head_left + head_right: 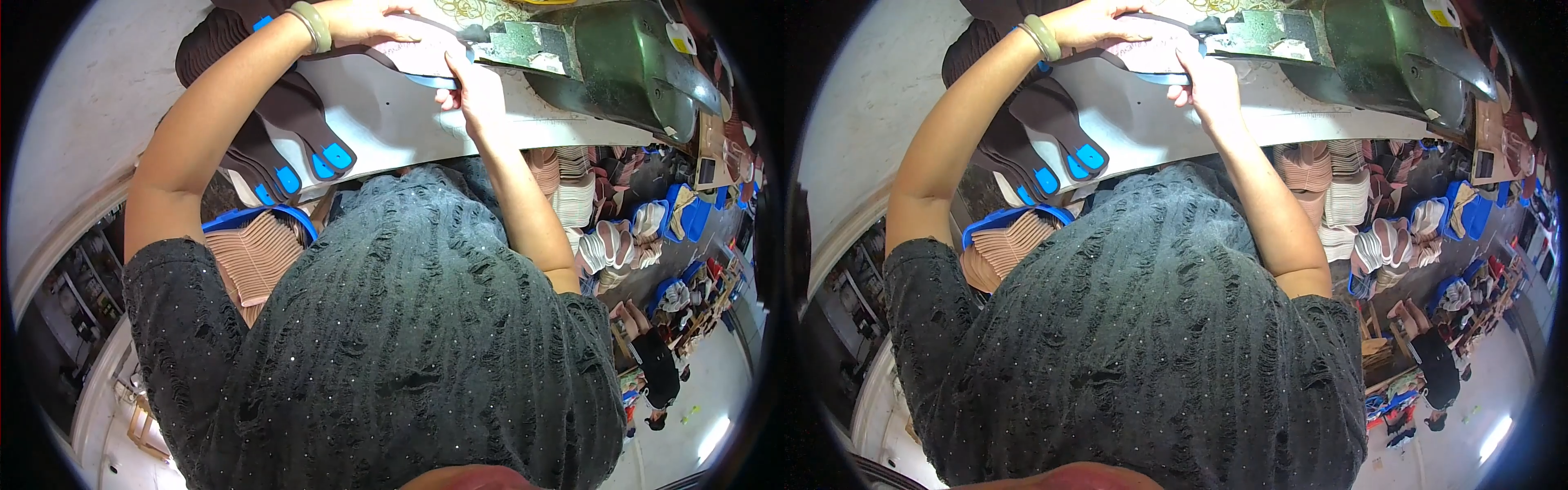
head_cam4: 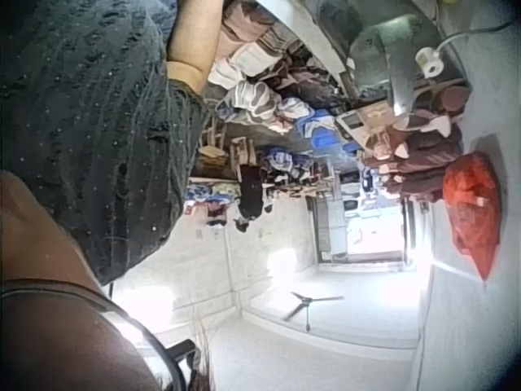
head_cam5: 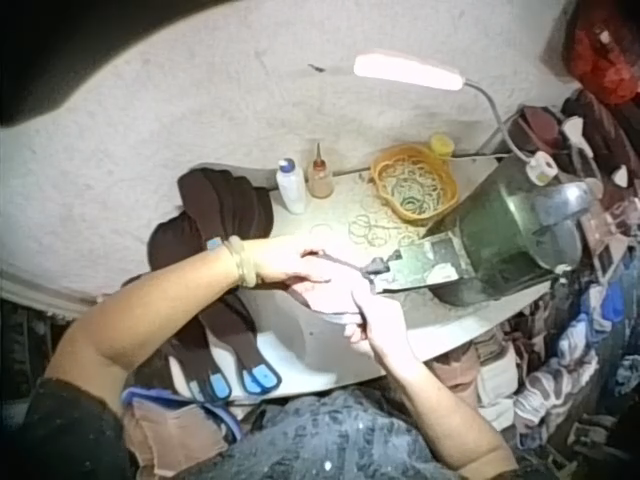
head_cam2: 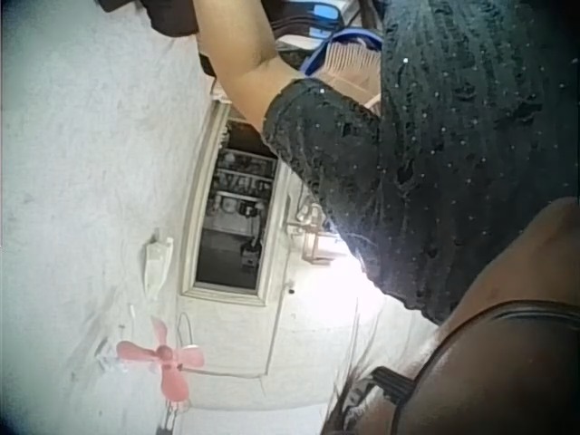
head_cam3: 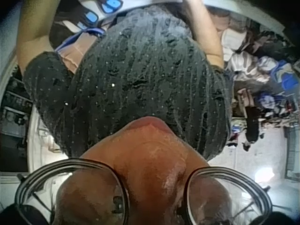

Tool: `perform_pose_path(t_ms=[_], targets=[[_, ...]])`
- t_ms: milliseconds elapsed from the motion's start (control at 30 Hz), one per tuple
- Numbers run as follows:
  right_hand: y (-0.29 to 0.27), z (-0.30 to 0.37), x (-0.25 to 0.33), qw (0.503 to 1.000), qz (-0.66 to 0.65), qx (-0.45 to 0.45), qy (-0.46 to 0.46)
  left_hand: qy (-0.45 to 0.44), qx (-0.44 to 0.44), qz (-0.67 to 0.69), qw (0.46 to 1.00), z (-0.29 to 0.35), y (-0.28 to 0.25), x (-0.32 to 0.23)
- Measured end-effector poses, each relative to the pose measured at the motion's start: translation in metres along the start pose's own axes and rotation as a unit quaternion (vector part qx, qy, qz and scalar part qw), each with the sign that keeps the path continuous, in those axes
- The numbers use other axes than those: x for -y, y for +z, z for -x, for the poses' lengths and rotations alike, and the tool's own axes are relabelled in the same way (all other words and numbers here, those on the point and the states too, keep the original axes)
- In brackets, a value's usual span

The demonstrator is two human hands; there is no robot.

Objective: The recorder is assembling and inspecting shoe components, specifically insoles and outsoles, in a factory setting.

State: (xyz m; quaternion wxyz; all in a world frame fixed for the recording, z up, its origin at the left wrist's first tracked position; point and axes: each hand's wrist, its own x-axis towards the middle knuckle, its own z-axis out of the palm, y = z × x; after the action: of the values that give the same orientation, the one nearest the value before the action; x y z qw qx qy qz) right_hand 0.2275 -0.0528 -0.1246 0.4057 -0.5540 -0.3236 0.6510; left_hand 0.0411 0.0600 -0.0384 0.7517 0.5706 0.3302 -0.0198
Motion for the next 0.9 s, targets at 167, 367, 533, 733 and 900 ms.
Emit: perform_pose_path(t_ms=[167,367,533,733,900], targets=[[-0.004,0.001,0.008,1.000,0.018,0.013,0.011,0.129,-0.090,-0.017,0.987,0.007,0.016,0.022],[-0.001,0.004,0.001,0.997,0.042,0.059,0.027,0.143,-0.148,0.106,0.973,0.010,0.037,0.026],[0.004,0.001,0.005,0.999,0.028,0.035,0.010,0.196,-0.308,-0.136,0.921,-0.006,0.025,0.092],[-0.003,0.003,0.013,0.997,0.079,0.010,-0.014,0.243,-0.413,-0.134,0.868,-0.008,0.059,0.096],[-0.017,0.009,0.015,0.981,0.191,0.038,-0.016,0.178,-0.472,-0.184,0.844,-0.013,0.078,0.097]])
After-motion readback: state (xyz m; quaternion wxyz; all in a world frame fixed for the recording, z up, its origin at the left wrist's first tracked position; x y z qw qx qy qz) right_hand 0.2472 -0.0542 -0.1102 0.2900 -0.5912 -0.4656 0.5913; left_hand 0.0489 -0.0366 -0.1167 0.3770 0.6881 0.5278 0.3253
